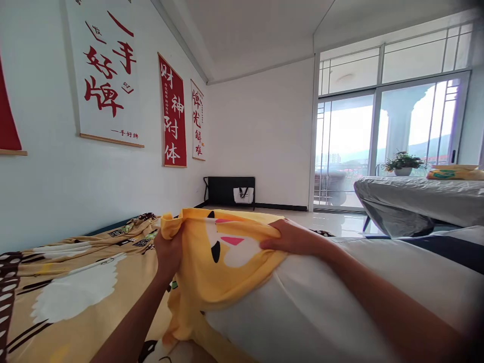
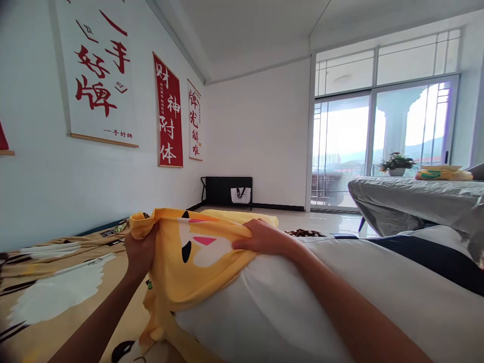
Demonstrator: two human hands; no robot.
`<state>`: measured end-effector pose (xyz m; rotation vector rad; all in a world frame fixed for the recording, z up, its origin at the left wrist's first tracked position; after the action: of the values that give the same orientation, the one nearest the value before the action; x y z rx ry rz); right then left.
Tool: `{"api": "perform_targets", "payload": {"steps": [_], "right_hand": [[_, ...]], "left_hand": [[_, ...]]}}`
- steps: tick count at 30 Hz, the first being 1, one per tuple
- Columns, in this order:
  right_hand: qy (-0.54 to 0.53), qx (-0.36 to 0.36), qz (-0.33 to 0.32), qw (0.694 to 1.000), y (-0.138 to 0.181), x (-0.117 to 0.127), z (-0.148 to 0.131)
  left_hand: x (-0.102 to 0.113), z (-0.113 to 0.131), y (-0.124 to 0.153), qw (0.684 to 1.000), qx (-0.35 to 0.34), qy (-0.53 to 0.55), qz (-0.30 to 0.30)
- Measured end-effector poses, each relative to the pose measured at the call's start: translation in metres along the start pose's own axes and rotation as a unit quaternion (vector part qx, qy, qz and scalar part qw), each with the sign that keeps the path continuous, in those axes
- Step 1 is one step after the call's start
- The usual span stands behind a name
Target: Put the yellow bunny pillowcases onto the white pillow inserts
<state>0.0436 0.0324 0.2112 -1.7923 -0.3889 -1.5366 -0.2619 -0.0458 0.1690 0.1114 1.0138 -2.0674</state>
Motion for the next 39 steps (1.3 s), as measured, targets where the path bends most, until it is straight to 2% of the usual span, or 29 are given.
{"api": "perform_targets", "payload": {"steps": [2,3,6,7,8,10,12,14,15,16,17,18,19,20,21,22,23,24,26,30,33,36,39], "right_hand": [[0.036,-0.019,0.068,0.997,0.003,0.023,0.007],[0.065,-0.035,0.12,0.99,0.007,0.037,0.01],[0.136,-0.1,0.288,0.943,0.028,0.071,0.014],[0.144,-0.105,0.303,0.936,0.031,0.071,0.014],[0.141,-0.091,0.283,0.944,0.03,0.063,0.014],[0.107,-0.026,0.164,0.98,0.02,0.031,0.015],[0.063,0.016,0.061,0.996,0.015,0.003,0.022],[0.036,0.005,0.036,0.999,0.015,-0.005,0.035],[0.029,-0.004,0.036,0.999,0.015,-0.006,0.041],[0.026,-0.008,0.037,0.999,0.014,-0.006,0.044],[0.027,-0.008,0.039,0.999,0.014,-0.006,0.044],[0.035,-0.009,0.045,0.998,0.013,-0.007,0.044],[0.051,-0.017,0.063,0.997,0.012,-0.005,0.043],[0.075,-0.031,0.093,0.992,0.011,-0.002,0.042],[0.103,-0.051,0.134,0.984,0.012,0.002,0.042],[0.129,-0.072,0.182,0.972,0.015,0.008,0.042],[0.148,-0.09,0.23,0.958,0.02,0.014,0.042],[0.16,-0.1,0.272,0.944,0.026,0.019,0.042],[0.163,-0.082,0.31,0.933,0.038,0.022,0.039],[0.185,0.01,0.247,0.951,0.059,0.004,0.033],[0.255,0.017,0.234,0.938,0.077,-0.009,0.038],[0.312,0.007,0.246,0.918,0.084,-0.022,0.043],[0.319,0.024,0.21,0.924,0.077,-0.043,0.038]], "left_hand": [[0.004,0.006,0.001,0.998,-0.009,0.038,0.055],[0.003,0.009,0.001,0.997,-0.007,0.044,0.064],[-0.005,0.009,-0.007,1.0,0.01,-0.003,0.026],[-0.006,0.005,-0.011,0.999,0.015,-0.031,0.006],[-0.007,-0.002,-0.016,0.998,0.021,-0.056,-0.013],[-0.003,-0.02,-0.025,0.995,0.043,-0.078,-0.043],[0.0,-0.039,-0.031,0.991,0.082,-0.076,-0.07],[0.001,-0.043,-0.03,0.989,0.077,-0.097,-0.083],[0.001,-0.033,-0.025,0.99,0.029,-0.122,-0.069],[0.0,-0.013,-0.015,0.986,-0.056,-0.148,-0.044],[-0.005,0.014,0.004,0.972,-0.169,-0.164,-0.023],[-0.016,0.042,0.031,0.941,-0.292,-0.172,-0.024],[-0.034,0.064,0.065,0.898,-0.402,-0.167,-0.066],[-0.058,0.078,0.102,0.848,-0.481,-0.158,-0.159],[-0.088,0.078,0.137,0.79,-0.508,-0.183,-0.29],[-0.109,0.075,0.161,0.754,-0.507,-0.22,-0.356],[-0.126,0.07,0.176,0.734,-0.491,-0.262,-0.39],[-0.139,0.062,0.182,0.726,-0.463,-0.308,-0.405],[-0.156,0.048,0.175,0.73,-0.413,-0.385,-0.385],[-0.17,0.023,0.148,0.722,-0.367,-0.447,-0.38],[-0.173,0.011,0.136,0.737,-0.331,-0.439,-0.393],[-0.177,0.008,0.138,0.753,-0.306,-0.429,-0.395],[-0.192,0.01,0.151,0.732,-0.324,-0.429,-0.419]]}}
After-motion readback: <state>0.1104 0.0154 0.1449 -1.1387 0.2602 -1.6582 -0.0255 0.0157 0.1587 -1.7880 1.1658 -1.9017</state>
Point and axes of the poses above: each hand's wrist, its own y-axis away from the middle knuckle, its own x-axis out of the back of the hand, z = x × y, the point moved 9 cm from there along -y, towards the middle knuckle, and after that the axes turned 11 degrees about y, right-handed, at the moved point
